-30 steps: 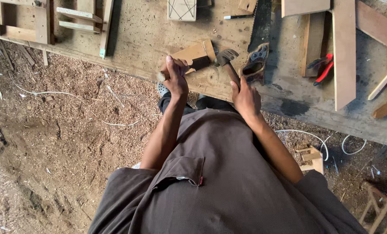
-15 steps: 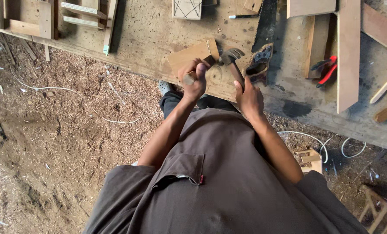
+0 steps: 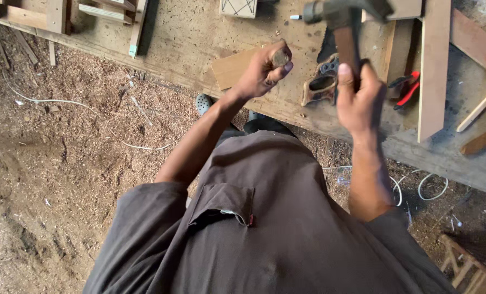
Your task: The person marks a small wooden block with a ruler and pen, then uses a chisel and hammer to carve a groove along the marked line. The person repeatedly strikes the chisel to deepen the cut and checks the progress by hand.
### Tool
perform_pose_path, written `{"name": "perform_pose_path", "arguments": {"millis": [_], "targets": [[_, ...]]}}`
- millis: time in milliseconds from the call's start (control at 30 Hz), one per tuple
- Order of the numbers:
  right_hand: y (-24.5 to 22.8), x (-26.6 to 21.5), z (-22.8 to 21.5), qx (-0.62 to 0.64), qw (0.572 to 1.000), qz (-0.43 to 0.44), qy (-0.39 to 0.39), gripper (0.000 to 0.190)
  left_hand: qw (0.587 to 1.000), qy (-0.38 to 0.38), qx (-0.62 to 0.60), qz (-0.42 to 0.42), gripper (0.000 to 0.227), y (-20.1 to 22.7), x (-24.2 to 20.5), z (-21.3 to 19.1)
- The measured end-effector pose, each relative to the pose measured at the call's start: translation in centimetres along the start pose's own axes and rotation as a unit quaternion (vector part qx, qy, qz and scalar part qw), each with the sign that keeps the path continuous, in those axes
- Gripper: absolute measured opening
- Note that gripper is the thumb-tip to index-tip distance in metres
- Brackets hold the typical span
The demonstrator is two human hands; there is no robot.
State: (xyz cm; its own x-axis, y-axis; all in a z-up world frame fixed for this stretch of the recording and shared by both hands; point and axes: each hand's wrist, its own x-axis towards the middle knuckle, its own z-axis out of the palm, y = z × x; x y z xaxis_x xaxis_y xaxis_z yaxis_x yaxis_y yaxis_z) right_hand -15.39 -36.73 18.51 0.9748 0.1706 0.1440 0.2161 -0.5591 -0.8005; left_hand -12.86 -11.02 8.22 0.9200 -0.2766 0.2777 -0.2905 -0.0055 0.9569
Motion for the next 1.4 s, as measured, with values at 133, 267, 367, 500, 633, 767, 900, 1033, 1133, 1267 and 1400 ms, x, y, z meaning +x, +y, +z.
{"name": "perform_pose_path", "arguments": {"millis": [133,267,367,500,633,767,900,1033,1133,1267,1400], "targets": [[-3.5,0.2,-3.3,-0.005,1.000,-0.014,-0.010,0.042,0.997,-0.065,-0.024,-0.043,0.054,0.2,0.5,-1.0],[-5.8,0.4,-4.8,-0.100,0.994,-0.048,-0.018,0.042,0.991,-0.092,-0.058,-0.084,0.054,-0.1,1.6,-1.5],[-6.9,0.1,-5.3,-0.091,0.993,-0.060,-0.045,0.045,0.991,-0.089,-0.095,-0.022,0.053,-0.6,1.7,-1.4],[-8.0,-0.5,-7.6,-0.069,0.996,-0.050,-0.033,0.041,0.991,-0.078,-0.081,-0.073,0.056,-1.1,1.5,-1.0],[-8.3,-0.9,-8.5,-0.007,0.998,-0.063,-0.001,0.044,0.992,-0.068,-0.102,-0.035,0.052,-1.1,1.5,-0.7],[-7.8,0.1,-6.5,-0.179,0.979,-0.085,-0.053,0.035,0.997,-0.059,-0.055,-0.004,0.036,-0.7,1.8,-1.1],[-7.4,0.8,-7.0,-0.256,0.957,-0.045,-0.131,0.034,0.974,-0.084,-0.008,-0.211,0.022,-0.1,2.0,-0.8],[-7.6,0.1,-9.1,-0.163,0.980,-0.110,-0.031,0.038,0.994,-0.078,-0.018,-0.080,0.022,0.2,1.9,-1.1],[-7.5,0.5,-7.8,-0.102,0.990,-0.094,0.004,0.040,0.994,-0.080,-0.022,-0.068,0.027,0.0,1.8,-1.0],[-8.3,0.6,-6.6,-0.350,0.923,-0.097,-0.129,0.035,0.987,-0.085,-0.047,-0.130,0.018,-0.3,2.1,-0.6],[-9.3,0.3,-8.4,-0.246,0.962,-0.085,-0.079,0.035,0.991,-0.076,-0.019,-0.108,0.020,-0.4,2.1,-0.9]]}}
